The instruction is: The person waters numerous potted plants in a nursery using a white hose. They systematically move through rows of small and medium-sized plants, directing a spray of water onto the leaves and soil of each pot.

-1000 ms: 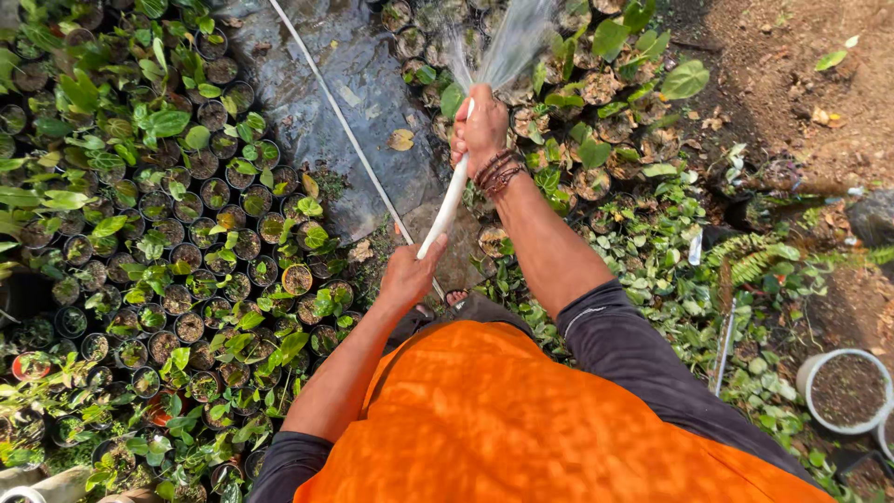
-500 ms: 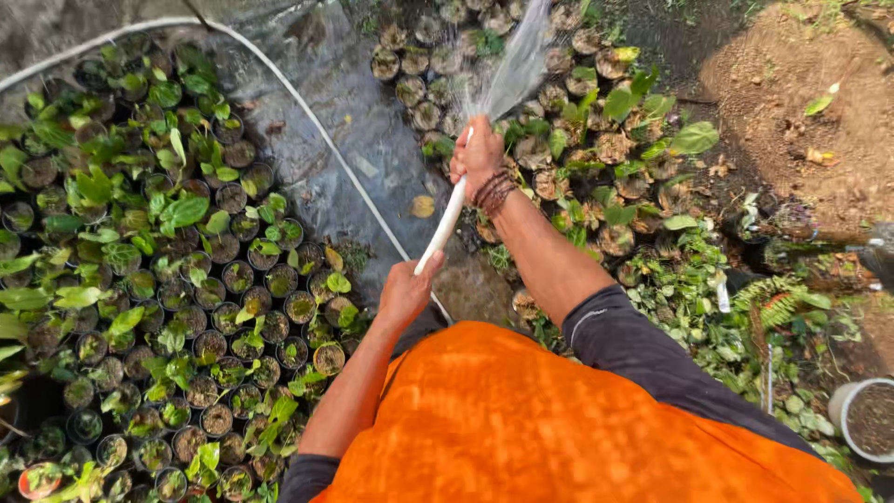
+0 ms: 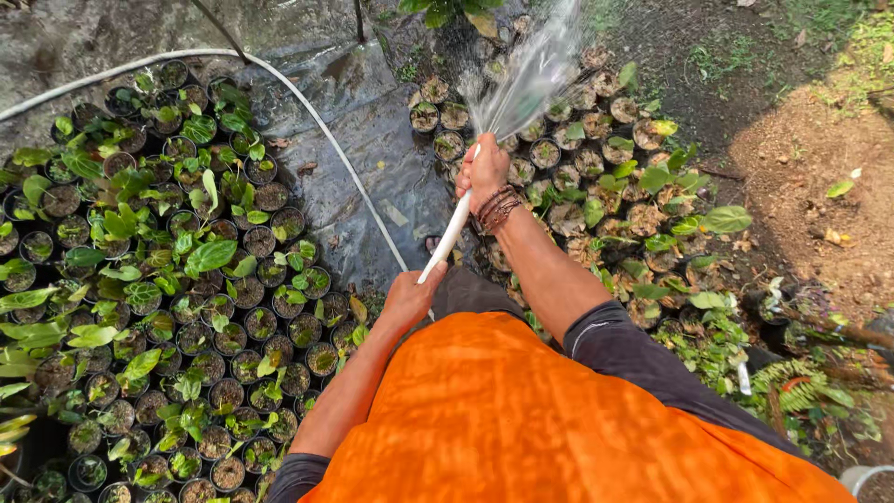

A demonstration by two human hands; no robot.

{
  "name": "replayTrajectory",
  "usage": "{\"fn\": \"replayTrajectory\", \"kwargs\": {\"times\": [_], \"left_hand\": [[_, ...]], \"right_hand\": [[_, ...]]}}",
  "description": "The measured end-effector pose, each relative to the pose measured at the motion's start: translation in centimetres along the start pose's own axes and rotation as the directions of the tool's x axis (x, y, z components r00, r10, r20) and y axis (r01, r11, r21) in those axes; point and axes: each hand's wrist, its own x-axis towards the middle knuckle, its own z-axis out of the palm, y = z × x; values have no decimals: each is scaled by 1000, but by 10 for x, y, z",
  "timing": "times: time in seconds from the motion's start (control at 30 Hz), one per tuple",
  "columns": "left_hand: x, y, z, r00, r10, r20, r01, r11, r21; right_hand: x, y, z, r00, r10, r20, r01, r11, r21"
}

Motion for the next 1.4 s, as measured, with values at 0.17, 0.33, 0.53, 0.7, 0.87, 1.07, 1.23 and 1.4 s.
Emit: {"fn": "replayTrajectory", "kwargs": {"times": [0.17, 0.33, 0.53, 0.7, 0.87, 1.07, 1.23, 1.4], "left_hand": [[95, 34, -43, 997, 46, -61, -43, 998, 53], [140, 86, -73, 969, 167, -182, -126, 968, 218], [178, 151, -119, 993, -15, -121, 38, 981, 192], [228, 163, -149, 998, 46, -49, -33, 970, 242], [303, 163, -186, 996, 90, -10, -84, 964, 253], [376, 179, -267, 994, 86, 71, -99, 971, 218], [425, 189, -309, 980, 127, 156, -154, 973, 174], [464, 208, -338, 969, 138, 204, -173, 970, 168]], "right_hand": [[78, -35, 64, 1000, 6, 10, -6, 999, 48], [133, -71, 100, 999, 46, -4, -45, 995, 83], [190, -106, 140, 999, 30, 11, -32, 988, 154], [220, -116, 162, 998, -3, -58, 14, 982, 189], [266, -120, 197, 987, 0, -161, 38, 972, 232], [324, -125, 276, 975, -31, -219, 79, 974, 212], [354, -134, 326, 968, -66, -242, 119, 971, 209], [380, -147, 353, 950, -58, -307, 129, 967, 218]]}}
